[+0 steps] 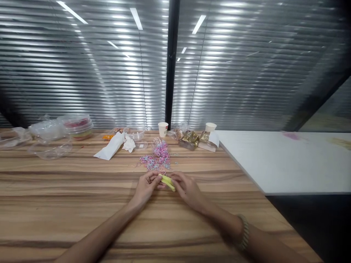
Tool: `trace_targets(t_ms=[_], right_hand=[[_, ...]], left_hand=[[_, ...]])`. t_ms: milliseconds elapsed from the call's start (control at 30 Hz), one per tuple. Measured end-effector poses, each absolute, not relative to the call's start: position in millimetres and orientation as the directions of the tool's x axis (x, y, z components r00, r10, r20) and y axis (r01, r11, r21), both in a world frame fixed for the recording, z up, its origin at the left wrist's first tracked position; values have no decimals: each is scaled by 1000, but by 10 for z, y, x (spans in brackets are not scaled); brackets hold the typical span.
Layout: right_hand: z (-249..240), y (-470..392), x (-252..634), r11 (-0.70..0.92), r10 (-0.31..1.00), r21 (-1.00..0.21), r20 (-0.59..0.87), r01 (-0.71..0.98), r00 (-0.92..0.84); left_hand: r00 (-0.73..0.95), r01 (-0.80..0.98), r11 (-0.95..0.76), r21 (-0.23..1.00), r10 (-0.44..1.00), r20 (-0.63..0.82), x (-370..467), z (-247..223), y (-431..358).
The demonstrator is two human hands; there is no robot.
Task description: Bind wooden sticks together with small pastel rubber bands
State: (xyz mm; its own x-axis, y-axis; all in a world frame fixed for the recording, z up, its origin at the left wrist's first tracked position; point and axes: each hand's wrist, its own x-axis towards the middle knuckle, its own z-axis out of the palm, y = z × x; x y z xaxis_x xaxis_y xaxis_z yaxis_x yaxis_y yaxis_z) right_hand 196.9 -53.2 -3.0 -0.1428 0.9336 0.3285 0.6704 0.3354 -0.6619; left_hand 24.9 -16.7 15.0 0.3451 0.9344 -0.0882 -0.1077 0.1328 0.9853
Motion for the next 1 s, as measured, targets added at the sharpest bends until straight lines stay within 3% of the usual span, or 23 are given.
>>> trace_targets(t_ms=[300,533,700,867,1000], right_hand=[[-139,-516,1924,524,751,-141,542,840,-377],[-130,-535,1928,566,625,3,651,825,-431],[-127,-530,1948,571,697,-131,599,810,-395],[-133,-528,1975,428,885,-507,404,749,-232],[-23,-537,1963,215,973,-733,220,645,-74]], left_hand=[[397,-76,3,997,918,28,274,96,-252],[409,99,-200,975,901,143,259,132,-297],[347,245,-328,913,908,233,154,229,-156],[121,409,-360,838,932,341,-107,210,192],[161,627,-361,690,927,338,-232,109,330]])
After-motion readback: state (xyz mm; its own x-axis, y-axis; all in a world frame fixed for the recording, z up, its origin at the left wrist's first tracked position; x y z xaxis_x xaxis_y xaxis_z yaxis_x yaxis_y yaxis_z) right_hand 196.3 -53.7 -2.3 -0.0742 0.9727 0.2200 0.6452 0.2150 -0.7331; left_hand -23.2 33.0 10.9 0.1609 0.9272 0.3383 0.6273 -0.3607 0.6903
